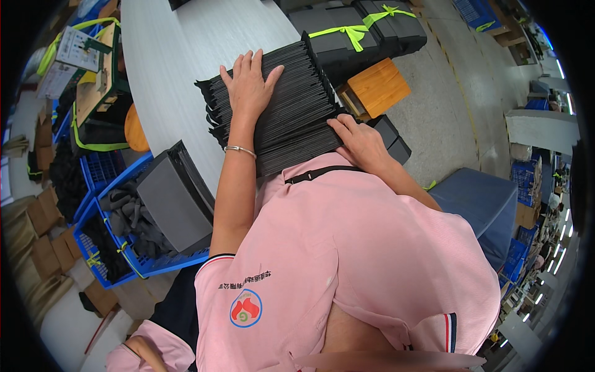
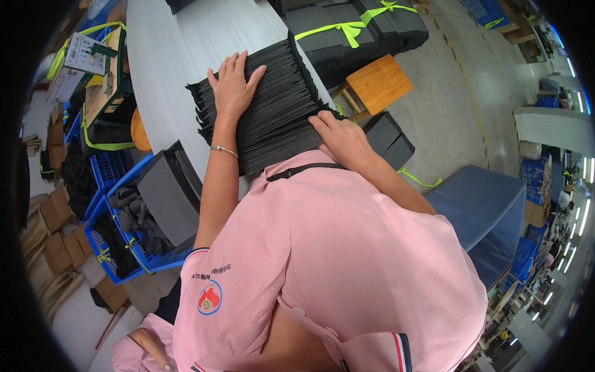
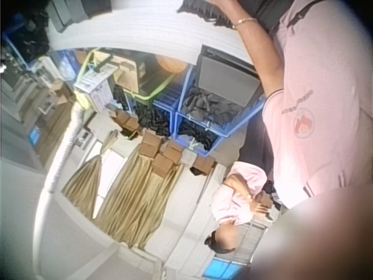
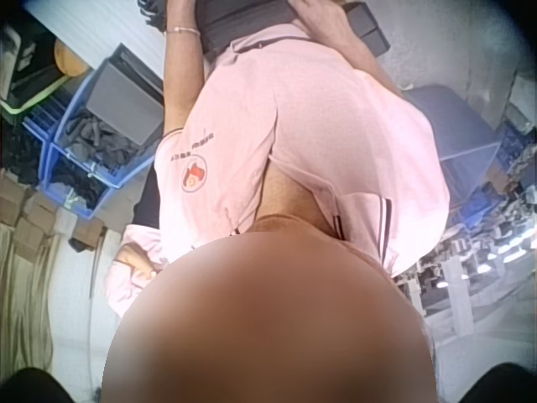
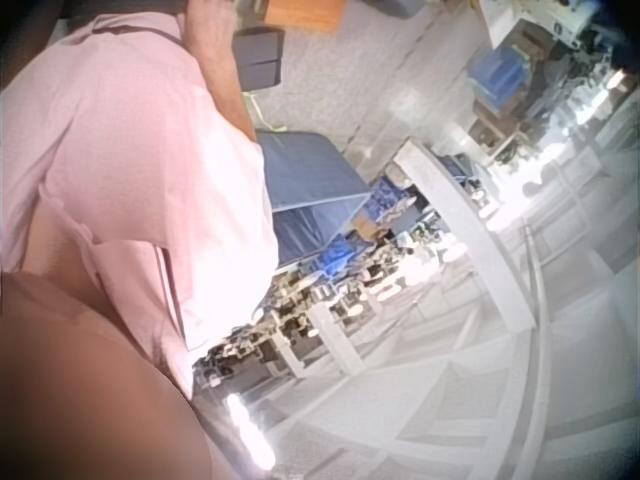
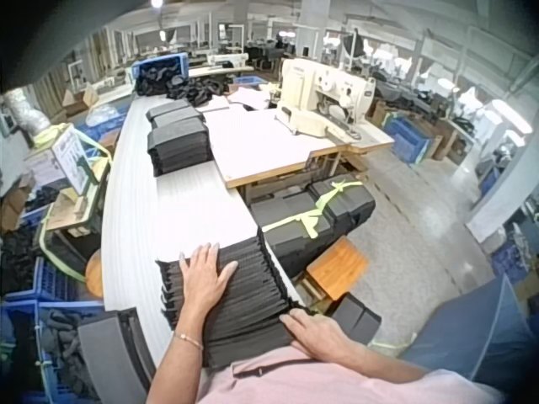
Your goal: Sorting and stacking rectangular foam or plastic components in a manufacturing facility.
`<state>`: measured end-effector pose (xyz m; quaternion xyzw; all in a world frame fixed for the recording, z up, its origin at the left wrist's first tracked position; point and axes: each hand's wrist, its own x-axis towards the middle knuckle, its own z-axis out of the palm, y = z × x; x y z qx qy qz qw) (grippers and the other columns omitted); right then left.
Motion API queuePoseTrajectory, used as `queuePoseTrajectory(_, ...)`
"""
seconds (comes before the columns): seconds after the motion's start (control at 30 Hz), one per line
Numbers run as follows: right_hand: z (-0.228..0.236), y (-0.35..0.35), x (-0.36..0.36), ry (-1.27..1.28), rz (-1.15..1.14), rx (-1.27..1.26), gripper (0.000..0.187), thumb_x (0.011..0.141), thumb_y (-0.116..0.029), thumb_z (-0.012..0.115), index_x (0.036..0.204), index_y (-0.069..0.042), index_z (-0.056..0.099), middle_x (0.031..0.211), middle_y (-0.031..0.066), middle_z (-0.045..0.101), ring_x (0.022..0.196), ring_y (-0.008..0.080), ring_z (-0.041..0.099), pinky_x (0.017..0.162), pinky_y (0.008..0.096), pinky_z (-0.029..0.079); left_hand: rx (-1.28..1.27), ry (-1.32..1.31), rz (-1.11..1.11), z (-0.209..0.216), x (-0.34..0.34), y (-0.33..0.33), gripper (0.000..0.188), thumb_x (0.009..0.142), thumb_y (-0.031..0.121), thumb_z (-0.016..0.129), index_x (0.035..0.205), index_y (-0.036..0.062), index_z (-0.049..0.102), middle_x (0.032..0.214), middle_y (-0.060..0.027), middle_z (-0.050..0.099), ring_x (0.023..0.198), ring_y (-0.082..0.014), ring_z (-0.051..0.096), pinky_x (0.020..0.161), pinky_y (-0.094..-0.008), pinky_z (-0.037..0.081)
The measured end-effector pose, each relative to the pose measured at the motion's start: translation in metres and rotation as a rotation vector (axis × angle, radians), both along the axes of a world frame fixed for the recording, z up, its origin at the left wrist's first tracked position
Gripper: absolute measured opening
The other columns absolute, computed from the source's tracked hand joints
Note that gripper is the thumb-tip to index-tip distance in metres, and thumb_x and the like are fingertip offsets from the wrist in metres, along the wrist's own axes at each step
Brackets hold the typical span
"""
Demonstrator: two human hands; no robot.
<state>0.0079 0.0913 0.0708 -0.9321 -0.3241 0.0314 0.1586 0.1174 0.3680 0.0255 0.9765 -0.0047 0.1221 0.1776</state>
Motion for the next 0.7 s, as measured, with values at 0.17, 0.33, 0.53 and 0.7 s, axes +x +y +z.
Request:
queuePoseTrajectory(0.17,0.005,0.002,-0.002,0.017,-0.013,0.007,0.062,0.077,-0.011,0.080,0.133,-0.008,0.053,0.138,0.0105,0.051,0.087,0.0303,0.066,0.078,0.0410,0.056,-0.004,-0.008,-0.003,-0.001,0.000,0.000,0.071,0.099,0.061,0.052,0.148,0.0091,0.051,0.152,-0.0141,0.050,0.148,-0.0302,0.037,0.123,-0.0629,0.009)
queuePoseTrajectory(0.33,0.006,0.002,0.000,0.004,0.009,0.014,0.058,0.077,-0.010,0.078,0.129,-0.007,0.054,0.148,0.0106,0.047,0.084,0.0319,0.066,0.078,0.0411,0.056,0.005,-0.014,0.001,-0.002,0.001,0.000,0.071,0.099,0.061,0.052,0.148,0.0090,0.052,0.152,-0.0141,0.051,0.147,-0.0302,0.038,0.122,-0.0635,0.010)
queuePoseTrajectory(0.53,0.000,0.000,0.001,0.002,0.017,-0.040,0.064,0.077,-0.012,0.081,0.134,-0.008,0.051,0.145,0.0100,0.049,0.086,0.0292,0.067,0.078,0.0387,0.057,-0.003,-0.023,-0.002,-0.001,0.001,0.000,0.071,0.099,0.060,0.053,0.147,0.0088,0.052,0.151,-0.0142,0.051,0.147,-0.0302,0.038,0.122,-0.0638,0.010)
queuePoseTrajectory(0.7,0.013,0.008,0.004,0.082,-0.034,-0.001,0.083,0.076,-0.013,0.082,0.148,-0.008,0.040,0.137,0.0152,0.050,0.085,0.0336,0.068,0.077,0.0417,0.057,0.004,-0.027,-0.003,-0.002,0.000,0.000,0.070,0.099,0.060,0.053,0.147,0.0088,0.052,0.151,-0.0141,0.051,0.147,-0.0302,0.039,0.122,-0.0638,0.010)
